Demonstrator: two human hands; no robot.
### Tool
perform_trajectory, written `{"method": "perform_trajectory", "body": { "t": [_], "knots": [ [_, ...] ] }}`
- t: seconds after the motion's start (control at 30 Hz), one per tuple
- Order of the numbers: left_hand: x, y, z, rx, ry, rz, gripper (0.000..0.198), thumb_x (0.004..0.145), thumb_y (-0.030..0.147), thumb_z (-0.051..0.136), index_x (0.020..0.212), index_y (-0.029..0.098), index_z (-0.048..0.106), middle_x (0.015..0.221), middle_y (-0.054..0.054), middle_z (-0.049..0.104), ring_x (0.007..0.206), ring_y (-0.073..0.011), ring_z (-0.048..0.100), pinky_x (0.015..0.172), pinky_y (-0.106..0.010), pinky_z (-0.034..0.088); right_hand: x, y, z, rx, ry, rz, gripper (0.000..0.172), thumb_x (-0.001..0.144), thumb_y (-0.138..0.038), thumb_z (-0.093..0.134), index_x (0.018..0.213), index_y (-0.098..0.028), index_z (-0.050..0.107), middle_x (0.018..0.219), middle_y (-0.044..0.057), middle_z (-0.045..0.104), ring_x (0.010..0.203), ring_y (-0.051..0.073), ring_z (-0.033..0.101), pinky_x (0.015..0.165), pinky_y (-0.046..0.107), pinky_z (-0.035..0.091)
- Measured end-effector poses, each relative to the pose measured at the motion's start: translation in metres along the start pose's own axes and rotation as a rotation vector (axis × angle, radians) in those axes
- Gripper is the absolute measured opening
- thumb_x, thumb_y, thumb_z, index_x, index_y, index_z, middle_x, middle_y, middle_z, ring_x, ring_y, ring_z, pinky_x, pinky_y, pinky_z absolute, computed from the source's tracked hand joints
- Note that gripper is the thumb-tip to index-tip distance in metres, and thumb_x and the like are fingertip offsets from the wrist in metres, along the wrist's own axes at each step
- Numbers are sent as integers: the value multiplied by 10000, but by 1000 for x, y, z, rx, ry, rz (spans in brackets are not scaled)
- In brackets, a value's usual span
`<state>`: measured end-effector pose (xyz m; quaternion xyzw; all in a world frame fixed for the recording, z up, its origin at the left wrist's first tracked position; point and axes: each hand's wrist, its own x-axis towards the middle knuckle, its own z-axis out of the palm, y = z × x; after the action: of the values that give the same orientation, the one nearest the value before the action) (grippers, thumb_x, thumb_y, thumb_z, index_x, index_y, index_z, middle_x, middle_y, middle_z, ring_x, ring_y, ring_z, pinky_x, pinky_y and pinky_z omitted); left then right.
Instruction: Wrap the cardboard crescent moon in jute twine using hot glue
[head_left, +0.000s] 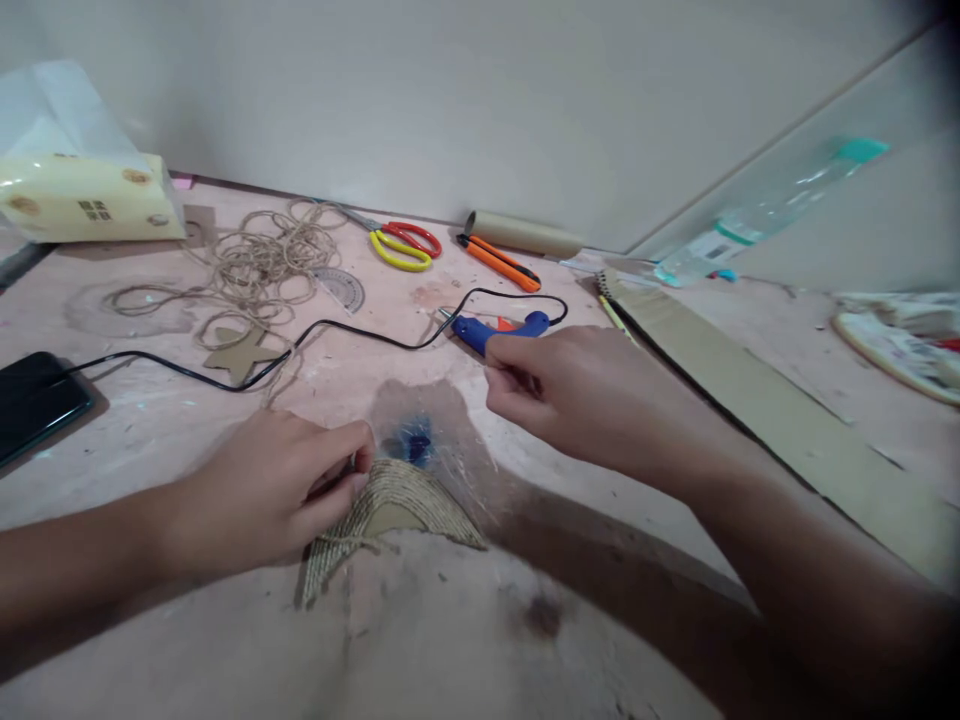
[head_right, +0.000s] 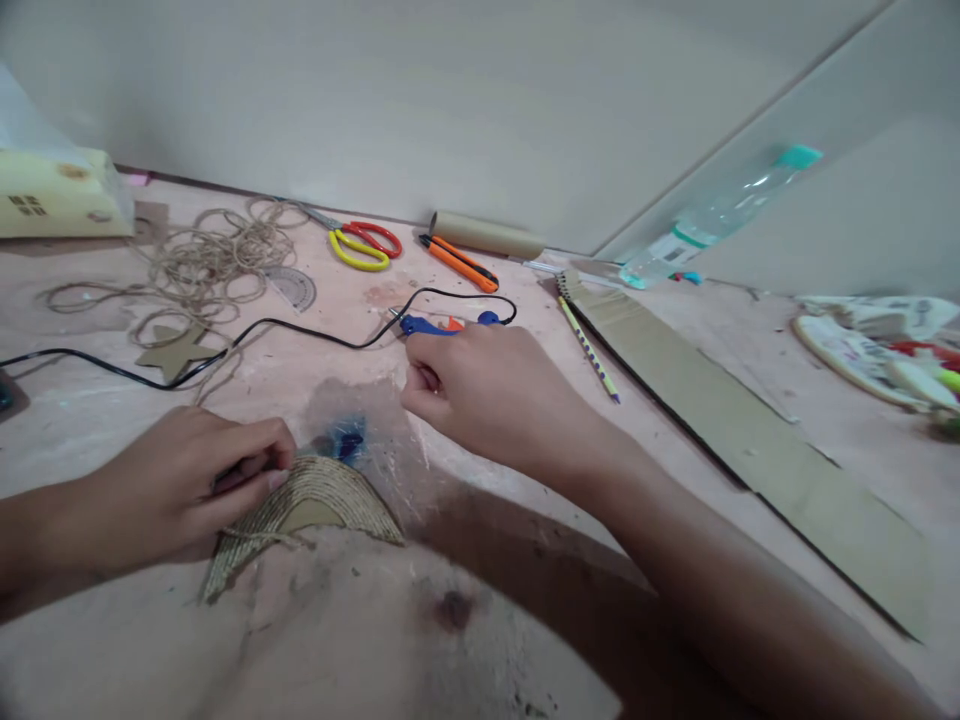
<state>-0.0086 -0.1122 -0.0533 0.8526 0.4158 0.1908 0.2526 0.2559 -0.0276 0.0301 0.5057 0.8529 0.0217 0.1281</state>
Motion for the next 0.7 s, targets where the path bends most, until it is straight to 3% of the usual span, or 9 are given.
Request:
{"method": "perform_trajectory", "body": {
  "t": [0.17, 0.37, 0.53, 0.7],
  "knots": [
    [0, 0, -1, -4, -17, -6, 157, 1058, 240, 542, 945, 238, 651, 581, 98, 525, 478, -116, 500, 535, -255, 273, 6, 3, 14, -100, -46, -121, 273, 1036, -244, 533, 861, -194, 737, 713, 58, 705, 610, 184, 475, 636, 349, 205],
    [0, -1, 1, 6, -21, -13, 159, 1070, 252, 519, 957, 249, 631, 595, 87, 546, 490, -132, 513, 553, -273, 277, 12, -1, 33, -132, -76, -256, 241, 1096, -200, 556, 983, -167, 767, 886, 129, 826, 747, 242, 639, 687, 367, 228],
    [-1, 0, 0, 7, -53, -26, 172, 1088, 266, 501, 963, 251, 619, 606, 82, 552, 498, -140, 511, 560, -283, 277, 7, -7, 34, -146, -53, -266, 222, 1093, -136, 548, 1038, -162, 761, 977, 142, 856, 802, 260, 708, 694, 381, 270],
    [-3, -2, 0, -34, -26, -13, 206, 1114, 311, 497, 971, 253, 632, 621, 80, 570, 505, -141, 501, 570, -288, 286, 6, -9, 38, -144, -47, -240, 231, 1065, -121, 556, 1053, -154, 784, 959, 158, 863, 780, 276, 723, 660, 389, 226]
  ]
}}
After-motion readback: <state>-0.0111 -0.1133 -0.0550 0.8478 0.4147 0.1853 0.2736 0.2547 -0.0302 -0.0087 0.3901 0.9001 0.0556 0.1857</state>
